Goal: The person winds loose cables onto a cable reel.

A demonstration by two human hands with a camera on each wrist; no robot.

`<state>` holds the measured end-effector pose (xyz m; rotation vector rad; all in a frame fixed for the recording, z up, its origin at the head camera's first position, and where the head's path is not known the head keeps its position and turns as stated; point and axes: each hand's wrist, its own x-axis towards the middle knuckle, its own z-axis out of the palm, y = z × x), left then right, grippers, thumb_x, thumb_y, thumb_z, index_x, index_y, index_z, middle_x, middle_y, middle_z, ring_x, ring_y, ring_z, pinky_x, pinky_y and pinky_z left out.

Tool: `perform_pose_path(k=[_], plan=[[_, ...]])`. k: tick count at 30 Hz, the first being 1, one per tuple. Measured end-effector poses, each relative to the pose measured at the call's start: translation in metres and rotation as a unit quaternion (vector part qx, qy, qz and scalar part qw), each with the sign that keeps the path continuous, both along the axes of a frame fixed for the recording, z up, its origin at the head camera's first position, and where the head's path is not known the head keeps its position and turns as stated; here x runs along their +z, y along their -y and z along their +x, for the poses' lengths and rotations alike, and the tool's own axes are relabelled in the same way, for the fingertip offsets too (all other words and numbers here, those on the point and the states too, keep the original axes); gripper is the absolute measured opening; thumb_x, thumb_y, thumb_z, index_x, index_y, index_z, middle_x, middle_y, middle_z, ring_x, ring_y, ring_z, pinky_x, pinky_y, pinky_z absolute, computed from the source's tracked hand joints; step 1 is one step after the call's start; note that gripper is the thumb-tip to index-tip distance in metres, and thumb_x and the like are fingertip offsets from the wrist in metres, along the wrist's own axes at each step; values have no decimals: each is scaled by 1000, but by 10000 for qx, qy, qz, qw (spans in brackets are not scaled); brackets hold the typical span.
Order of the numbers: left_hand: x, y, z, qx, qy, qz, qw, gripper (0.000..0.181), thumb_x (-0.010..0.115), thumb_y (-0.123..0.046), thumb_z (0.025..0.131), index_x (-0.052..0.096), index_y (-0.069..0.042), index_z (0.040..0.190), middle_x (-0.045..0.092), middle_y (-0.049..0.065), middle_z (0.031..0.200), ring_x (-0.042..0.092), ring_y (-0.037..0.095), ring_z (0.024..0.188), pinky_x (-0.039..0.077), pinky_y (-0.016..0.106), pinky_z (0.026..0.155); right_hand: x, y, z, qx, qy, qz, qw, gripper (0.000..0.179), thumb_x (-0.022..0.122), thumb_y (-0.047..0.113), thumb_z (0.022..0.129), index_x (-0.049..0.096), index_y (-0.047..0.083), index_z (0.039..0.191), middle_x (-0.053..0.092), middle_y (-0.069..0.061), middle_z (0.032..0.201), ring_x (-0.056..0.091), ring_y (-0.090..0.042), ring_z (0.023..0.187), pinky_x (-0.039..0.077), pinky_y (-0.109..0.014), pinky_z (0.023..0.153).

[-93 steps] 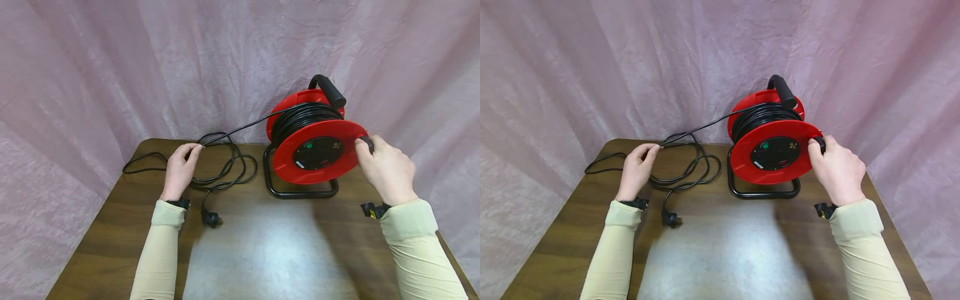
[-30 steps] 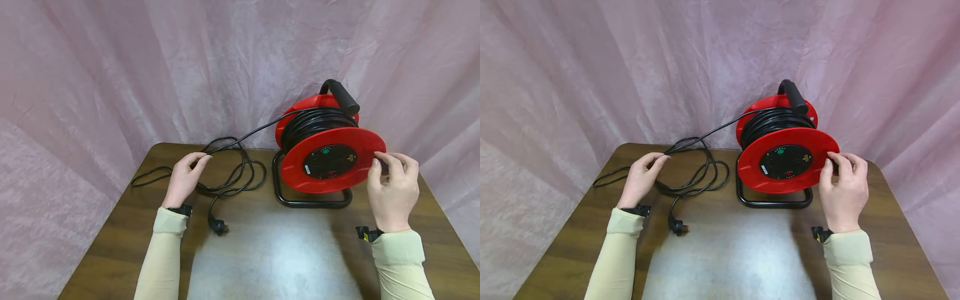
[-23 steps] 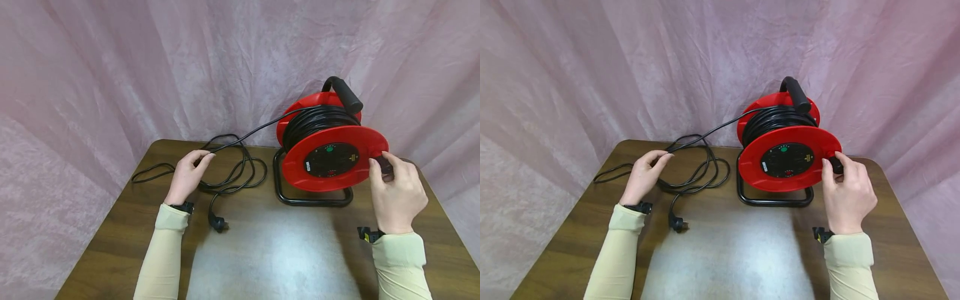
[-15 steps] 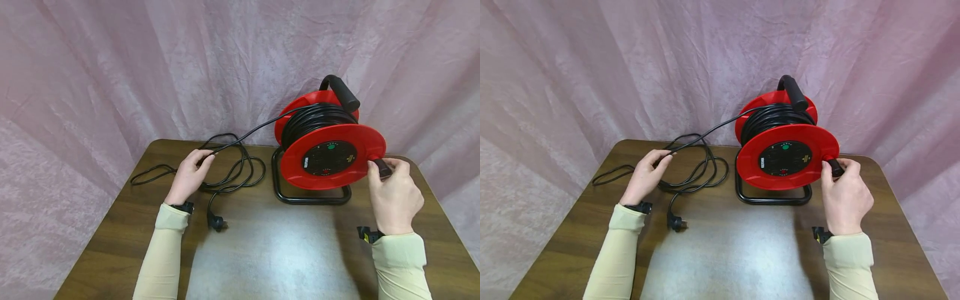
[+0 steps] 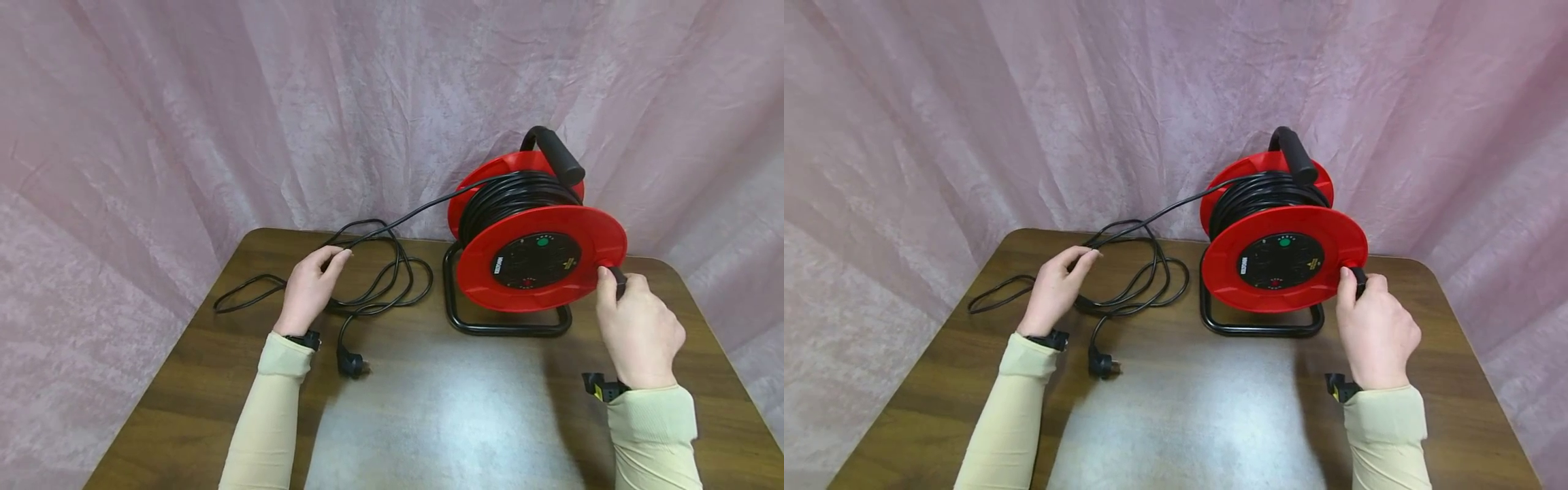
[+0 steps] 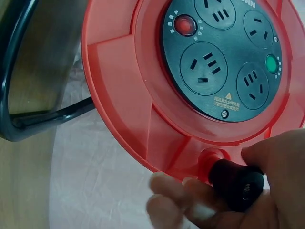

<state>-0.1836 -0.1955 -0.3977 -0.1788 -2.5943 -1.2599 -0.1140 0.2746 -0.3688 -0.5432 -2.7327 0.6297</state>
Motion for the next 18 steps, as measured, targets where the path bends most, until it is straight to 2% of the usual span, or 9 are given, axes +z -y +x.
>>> perform_pose_path(k=[2,4,7,11,15,18], plan=[[2,-3,-2,169,4,-24,9999,49,51,-63,101,75,-24,118,70,-4,113,61,20,94,49,45,84,0,0,1,58,96,-31,9999,66,33,57,104,56,-5,108,63,-38,91,58,-63,82,38,-57,50],[3,-4,-2,204,-20,-45,9998,49,51,-61,102,75,-22,121,69,-1,115,62,23,98,49,46,87,0,0,2,102,178,-55,9998,66,32,57,104,54,-5,107,63,-36,88,58,-61,80,37,-56,50],[3,-3,-1,38,-106,-198,9997,45,48,-50,107,70,-19,132,65,3,117,60,25,98,47,46,87,-1,0,3,150,295,-57,9994,62,32,55,104,52,-4,104,63,-32,83,59,-59,78,37,-54,49],[2,-2,-1,-190,-125,-369,9991,41,46,-39,110,63,-17,140,60,4,111,52,26,86,43,43,78,-2,-1,4,189,395,-37,9990,60,31,54,104,52,-2,97,62,-31,80,58,-59,77,36,-53,48],[1,-2,-4,-218,-168,-280,9992,37,50,-38,109,68,-16,133,65,4,111,58,22,91,45,41,80,-4,-2,4,216,400,-28,9990,61,30,53,104,52,-2,94,63,-34,83,58,-60,77,36,-53,48],[0,-4,-8,-192,-181,-168,9995,36,51,-40,109,71,-17,128,70,4,107,62,21,90,46,42,78,-4,-2,2,212,364,-14,9991,61,29,53,104,51,-3,93,62,-32,80,58,-58,76,36,-53,48]])
